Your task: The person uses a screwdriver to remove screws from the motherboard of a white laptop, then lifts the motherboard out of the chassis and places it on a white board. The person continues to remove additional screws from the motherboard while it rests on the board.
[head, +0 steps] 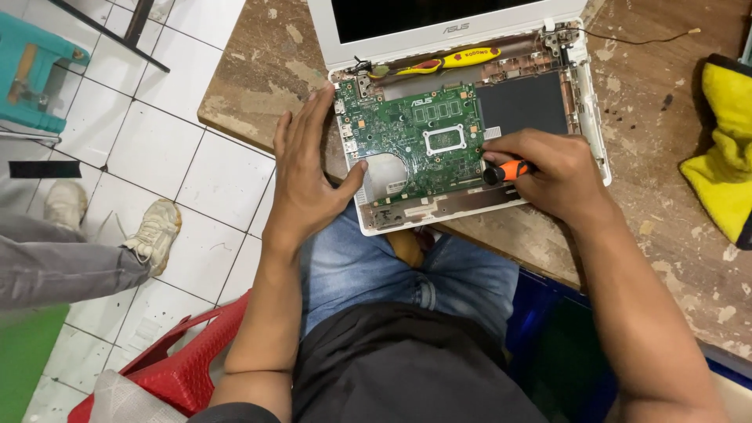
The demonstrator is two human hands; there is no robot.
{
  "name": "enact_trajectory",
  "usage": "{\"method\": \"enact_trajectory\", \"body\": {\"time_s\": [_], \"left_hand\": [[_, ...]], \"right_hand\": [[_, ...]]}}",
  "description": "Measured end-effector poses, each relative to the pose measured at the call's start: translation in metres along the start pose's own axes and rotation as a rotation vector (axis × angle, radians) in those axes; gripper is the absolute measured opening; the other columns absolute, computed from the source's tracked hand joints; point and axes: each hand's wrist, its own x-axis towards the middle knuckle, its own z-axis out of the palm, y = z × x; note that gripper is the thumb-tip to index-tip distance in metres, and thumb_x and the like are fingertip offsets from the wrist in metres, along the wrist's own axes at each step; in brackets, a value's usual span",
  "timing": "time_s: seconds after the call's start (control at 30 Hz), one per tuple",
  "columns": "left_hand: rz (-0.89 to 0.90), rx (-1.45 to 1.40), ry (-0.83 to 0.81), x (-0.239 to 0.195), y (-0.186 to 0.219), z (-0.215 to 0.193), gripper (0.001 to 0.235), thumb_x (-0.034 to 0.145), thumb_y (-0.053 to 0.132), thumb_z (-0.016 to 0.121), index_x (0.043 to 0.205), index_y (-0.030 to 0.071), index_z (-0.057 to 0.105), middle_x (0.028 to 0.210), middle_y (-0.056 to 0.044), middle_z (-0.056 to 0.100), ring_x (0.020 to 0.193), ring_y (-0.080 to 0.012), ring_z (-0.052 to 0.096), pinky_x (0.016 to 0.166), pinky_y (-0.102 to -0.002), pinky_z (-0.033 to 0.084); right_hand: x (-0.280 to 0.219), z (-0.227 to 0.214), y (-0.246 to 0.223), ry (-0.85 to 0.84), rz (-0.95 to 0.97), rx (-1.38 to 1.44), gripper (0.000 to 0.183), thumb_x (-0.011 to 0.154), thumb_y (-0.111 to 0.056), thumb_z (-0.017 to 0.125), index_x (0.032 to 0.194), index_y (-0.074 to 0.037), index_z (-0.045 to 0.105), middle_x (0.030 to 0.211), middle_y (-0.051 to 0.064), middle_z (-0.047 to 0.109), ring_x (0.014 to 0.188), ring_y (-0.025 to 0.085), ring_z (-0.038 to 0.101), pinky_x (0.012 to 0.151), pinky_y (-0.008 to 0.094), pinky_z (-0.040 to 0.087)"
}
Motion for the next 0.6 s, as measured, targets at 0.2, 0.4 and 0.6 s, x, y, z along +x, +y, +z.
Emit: {"method": "enact_trajectory", "body": {"time_s": [0.2, 0.4, 0.6], "left_hand": [[0.005, 0.022, -0.004, 0.0, -0.001, 0.001, 0.084, 0.091, 0.032, 0.073, 0.16, 0.009, 0.031, 0.166, -0.016, 0.036, 0.154, -0.0342, 0.032, 0.127, -0.057, 0.007], [0.027, 0.236, -0.046, 0.002, -0.003, 0.003, 0.078, 0.102, 0.042, 0.062, 0.162, 0.013, 0.022, 0.169, -0.013, 0.033, 0.158, -0.0281, 0.035, 0.13, -0.058, 0.013], [0.188, 0.198, -0.027, 0.014, -0.018, -0.008, 0.087, 0.092, 0.04, 0.081, 0.158, 0.008, 0.033, 0.16, -0.014, 0.047, 0.149, -0.0319, 0.046, 0.126, -0.062, 0.028]], "right_hand": [[-0.008, 0.005, 0.008, 0.0, 0.015, -0.063, 0.008, 0.099, -0.01, 0.083, 0.103, -0.015, 0.079, 0.084, 0.0, 0.076, 0.074, 0.026, 0.072, 0.068, 0.033, 0.056], [0.002, -0.012, 0.003, -0.142, -0.169, -0.155, 0.036, 0.09, -0.03, 0.091, 0.109, -0.003, 0.077, 0.1, 0.008, 0.074, 0.083, 0.017, 0.071, 0.059, 0.031, 0.059], [-0.002, -0.013, 0.011, -0.239, -0.149, -0.22, 0.043, 0.079, -0.015, 0.089, 0.119, -0.012, 0.075, 0.112, 0.004, 0.07, 0.087, 0.017, 0.071, 0.054, 0.031, 0.055]]}}
